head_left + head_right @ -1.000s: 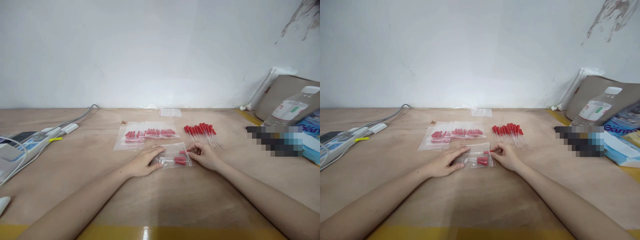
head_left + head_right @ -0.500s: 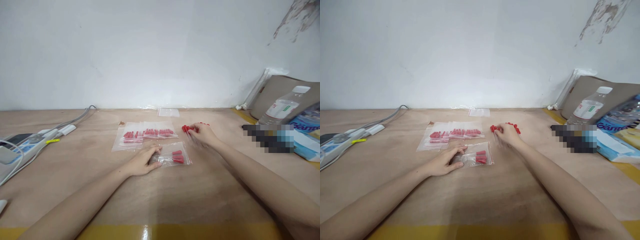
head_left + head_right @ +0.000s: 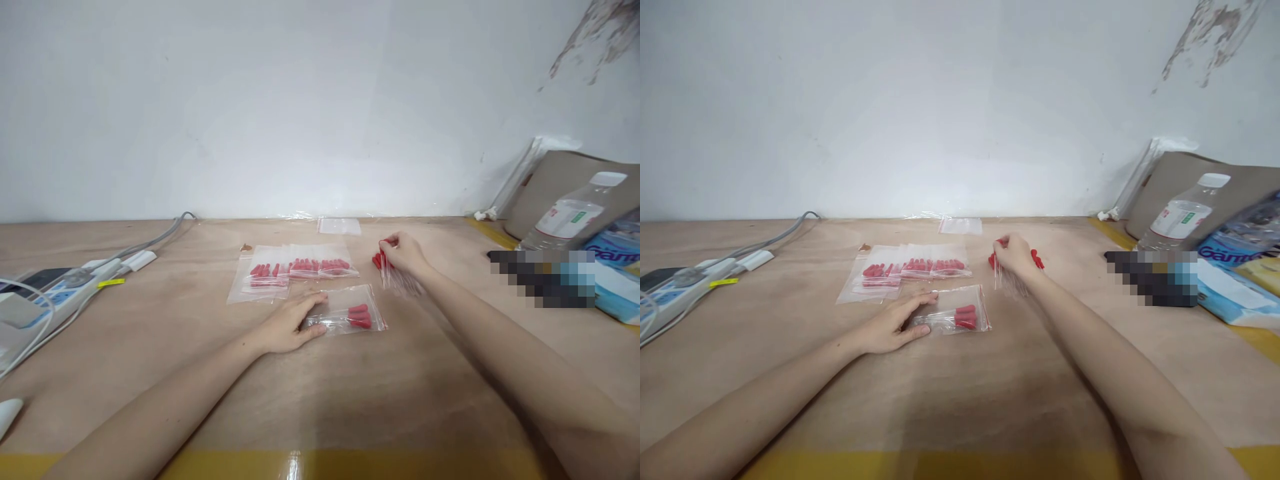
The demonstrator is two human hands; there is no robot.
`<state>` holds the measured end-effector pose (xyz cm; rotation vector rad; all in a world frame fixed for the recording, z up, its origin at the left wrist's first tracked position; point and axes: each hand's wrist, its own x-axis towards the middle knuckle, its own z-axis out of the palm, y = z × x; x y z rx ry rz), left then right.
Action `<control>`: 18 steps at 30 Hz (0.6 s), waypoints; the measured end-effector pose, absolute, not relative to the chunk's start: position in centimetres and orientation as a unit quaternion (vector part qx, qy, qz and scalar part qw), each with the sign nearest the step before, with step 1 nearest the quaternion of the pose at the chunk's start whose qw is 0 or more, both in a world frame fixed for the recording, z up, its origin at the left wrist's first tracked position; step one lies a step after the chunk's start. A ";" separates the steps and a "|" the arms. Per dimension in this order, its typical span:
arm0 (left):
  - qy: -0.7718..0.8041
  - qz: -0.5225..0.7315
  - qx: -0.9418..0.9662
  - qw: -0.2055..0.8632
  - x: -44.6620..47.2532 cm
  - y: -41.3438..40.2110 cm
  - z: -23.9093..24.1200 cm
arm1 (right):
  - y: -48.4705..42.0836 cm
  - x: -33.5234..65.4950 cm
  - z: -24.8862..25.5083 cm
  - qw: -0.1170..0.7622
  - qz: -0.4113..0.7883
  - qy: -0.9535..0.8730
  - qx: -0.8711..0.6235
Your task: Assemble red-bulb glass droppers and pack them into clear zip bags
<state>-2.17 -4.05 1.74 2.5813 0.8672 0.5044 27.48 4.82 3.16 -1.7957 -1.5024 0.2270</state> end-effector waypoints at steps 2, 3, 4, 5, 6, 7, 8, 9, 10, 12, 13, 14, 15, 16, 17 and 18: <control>0.305 0.183 0.917 0.183 -2.2 -4.0 1.7 | 3.9 28.5 3.5 0.472 0.133 -0.565 -0.663; 0.305 0.184 0.917 0.183 -2.2 -4.0 1.7 | 3.3 28.9 3.7 0.514 0.159 -0.553 -0.636; 0.305 0.184 0.916 0.183 -2.2 -4.1 1.7 | 2.5 29.2 3.8 0.552 0.184 -0.540 -0.608; 0.306 0.183 0.916 0.182 -2.2 -4.1 1.6 | 1.7 29.4 3.8 0.583 0.206 -0.529 -0.581; 0.308 0.183 0.916 0.182 -2.2 -4.1 1.6 | 0.9 29.5 3.8 0.607 0.224 -0.518 -0.559; 0.309 0.183 0.916 0.182 -2.2 -4.1 1.6 | 0.1 29.4 3.6 0.625 0.239 -0.507 -0.543; 0.310 0.183 0.915 0.181 -2.2 -4.1 1.6 | -0.7 29.3 3.4 0.638 0.254 -0.496 -0.532; 0.311 0.183 0.915 0.181 -2.2 -4.1 1.6 | -1.3 29.0 3.1 0.646 0.271 -0.484 -0.525; 0.311 0.183 0.915 0.180 -2.2 -4.1 1.6 | -1.9 28.8 2.7 0.652 0.290 -0.469 -0.521; 0.311 0.182 0.916 0.179 -2.2 -4.1 1.7 | -2.6 28.2 1.7 0.659 0.336 -0.429 -0.517; 0.311 0.181 0.916 0.178 -2.2 -4.1 1.7 | -2.8 27.8 1.2 0.662 0.360 -0.409 -0.515; 0.312 0.181 0.916 0.176 -2.2 -4.1 1.7 | -3.0 27.5 0.8 0.663 0.384 -0.390 -0.510; 0.313 0.180 0.916 0.176 -2.2 -4.1 1.7 | -3.1 27.1 0.4 0.664 0.405 -0.373 -0.505; 0.314 0.180 0.916 0.176 -2.2 -4.1 1.7 | -3.2 26.7 0.1 0.664 0.426 -0.359 -0.499; 0.315 0.179 0.915 0.176 -2.2 -4.1 1.7 | -3.3 26.3 -0.1 0.661 0.449 -0.347 -0.492; 0.315 0.180 0.915 0.176 -2.2 -4.1 1.7 | -3.5 25.9 -0.2 0.656 0.471 -0.338 -0.483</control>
